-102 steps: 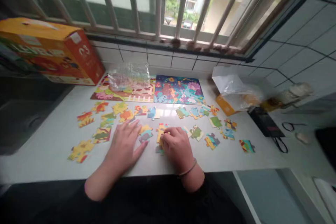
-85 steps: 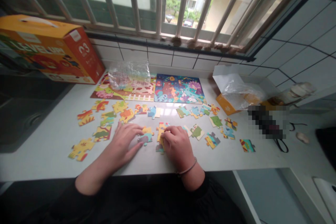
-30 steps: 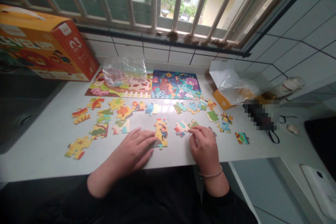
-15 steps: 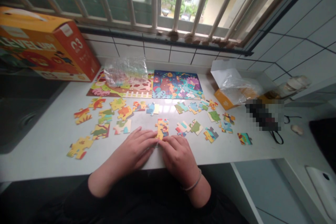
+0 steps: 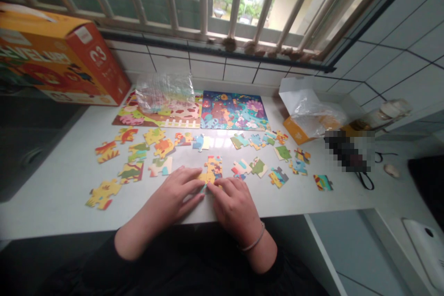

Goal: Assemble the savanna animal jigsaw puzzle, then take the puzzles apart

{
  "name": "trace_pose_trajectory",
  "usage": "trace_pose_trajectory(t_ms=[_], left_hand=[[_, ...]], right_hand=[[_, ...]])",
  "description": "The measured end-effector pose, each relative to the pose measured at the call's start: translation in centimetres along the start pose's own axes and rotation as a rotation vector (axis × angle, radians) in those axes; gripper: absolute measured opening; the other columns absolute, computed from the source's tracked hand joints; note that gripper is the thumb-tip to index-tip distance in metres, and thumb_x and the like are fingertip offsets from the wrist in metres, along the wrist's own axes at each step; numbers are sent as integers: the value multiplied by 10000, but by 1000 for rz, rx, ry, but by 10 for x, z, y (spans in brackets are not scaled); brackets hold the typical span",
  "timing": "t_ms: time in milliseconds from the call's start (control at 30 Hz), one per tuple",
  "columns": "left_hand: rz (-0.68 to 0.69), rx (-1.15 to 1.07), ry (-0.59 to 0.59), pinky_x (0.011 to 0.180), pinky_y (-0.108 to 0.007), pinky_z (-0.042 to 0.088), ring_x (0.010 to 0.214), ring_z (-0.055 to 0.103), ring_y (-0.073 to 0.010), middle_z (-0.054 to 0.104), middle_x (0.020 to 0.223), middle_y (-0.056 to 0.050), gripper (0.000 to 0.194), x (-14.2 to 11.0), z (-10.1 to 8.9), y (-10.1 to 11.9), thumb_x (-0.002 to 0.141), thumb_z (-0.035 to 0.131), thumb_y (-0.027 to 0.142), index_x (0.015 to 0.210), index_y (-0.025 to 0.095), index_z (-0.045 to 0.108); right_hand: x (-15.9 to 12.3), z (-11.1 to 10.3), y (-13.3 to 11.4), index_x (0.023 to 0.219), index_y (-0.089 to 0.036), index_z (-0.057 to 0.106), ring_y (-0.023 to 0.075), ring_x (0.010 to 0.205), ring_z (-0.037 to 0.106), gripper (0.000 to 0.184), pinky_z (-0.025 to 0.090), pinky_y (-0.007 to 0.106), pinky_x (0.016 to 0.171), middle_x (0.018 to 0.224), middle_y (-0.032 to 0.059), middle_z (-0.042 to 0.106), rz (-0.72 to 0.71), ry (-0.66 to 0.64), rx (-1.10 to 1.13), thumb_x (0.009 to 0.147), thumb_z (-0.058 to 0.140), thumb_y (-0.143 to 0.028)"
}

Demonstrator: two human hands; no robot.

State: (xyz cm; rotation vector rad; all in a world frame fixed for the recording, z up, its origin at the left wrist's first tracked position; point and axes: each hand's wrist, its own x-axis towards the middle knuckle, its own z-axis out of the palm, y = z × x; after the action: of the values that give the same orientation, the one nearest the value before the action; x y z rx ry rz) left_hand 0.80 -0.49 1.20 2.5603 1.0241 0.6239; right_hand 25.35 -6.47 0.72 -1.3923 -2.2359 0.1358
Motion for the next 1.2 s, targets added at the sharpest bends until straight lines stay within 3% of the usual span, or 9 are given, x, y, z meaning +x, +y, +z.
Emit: trace_pose_trajectory(t_ms=[100, 267, 433, 500, 600, 700, 767, 1033, 1200], left_hand=[[18, -16, -5, 1157, -557, 580, 1334, 666, -357, 703, 1479, -161, 192, 0, 1, -2, 1071, 700, 308, 1228, 227, 777], [26, -20, 3, 1149, -541, 572, 1335, 655, -346, 692, 1483, -154, 216, -1, -2, 0, 1064, 699, 292, 1253, 248, 792], [24, 53, -25, 1176, -641, 520, 1399, 612, -399, 652, 1579, -140, 376, -1, -6, 5, 1034, 676, 267, 1397, 288, 769], [36, 64, -40, 1179, -659, 517, 1398, 616, -408, 651, 1584, -141, 440, -1, -5, 4, 1012, 673, 235, 1442, 291, 748], [69, 49, -42, 1181, -615, 550, 1374, 648, -386, 675, 1544, -160, 457, 2, 0, 0, 1039, 630, 199, 1484, 253, 714], [69, -2, 0, 1171, -531, 592, 1347, 682, -338, 705, 1501, -160, 436, 7, 7, 0, 1096, 589, 214, 1525, 224, 664], [43, -12, 37, 1160, -527, 607, 1332, 697, -335, 721, 1478, -168, 398, 10, 12, 2, 1114, 593, 247, 1503, 199, 664], [10, -7, 110, 1152, -597, 600, 1354, 694, -378, 717, 1491, -197, 355, 12, 16, 6, 1093, 671, 307, 1427, 187, 689], [-55, -55, 299, 1127, -515, 600, 1289, 719, -319, 749, 1379, -151, 255, 5, -1, 3, 1117, 646, 271, 1366, 221, 671]], right_hand=[[0, 1, 0, 1441, -280, 727, 313, 1176, 675, 433, 556, 529, 1027, 1310, 102, 770, 6, -15, -20, 1040, 631, -148], [1, 5, -3, 1429, -281, 735, 312, 1165, 669, 431, 551, 529, 1026, 1304, 101, 771, 22, -12, -35, 1035, 627, -143], [-3, -4, 6, 1427, -267, 731, 309, 1193, 688, 426, 563, 509, 1029, 1310, 110, 767, 20, 46, -36, 1040, 614, -134], [-10, -18, 23, 1408, -249, 733, 314, 1217, 694, 393, 570, 505, 1044, 1316, 127, 764, 94, 110, -69, 1052, 597, -152], [-27, -44, 63, 1333, -161, 751, 357, 1213, 703, 327, 560, 558, 1095, 1302, 190, 765, 328, 166, -239, 1067, 572, -227], [-47, -64, 100, 1353, -61, 720, 428, 1269, 685, 426, 545, 605, 1119, 1369, 281, 737, 520, 79, -429, 1059, 572, -332], [-57, -71, 117, 1351, -79, 719, 417, 1239, 708, 448, 559, 582, 1106, 1335, 268, 763, 572, -1, -425, 1061, 568, -385], [-60, -82, 137, 1474, -79, 660, 375, 1091, 734, 661, 574, 498, 983, 1149, 189, 791, 742, -52, -312, 962, 627, -497], [-59, -97, 138, 1259, -170, 791, 312, 857, 708, 598, 516, 414, 748, 931, 111, 766, 823, -32, -143, 914, 610, -623]])
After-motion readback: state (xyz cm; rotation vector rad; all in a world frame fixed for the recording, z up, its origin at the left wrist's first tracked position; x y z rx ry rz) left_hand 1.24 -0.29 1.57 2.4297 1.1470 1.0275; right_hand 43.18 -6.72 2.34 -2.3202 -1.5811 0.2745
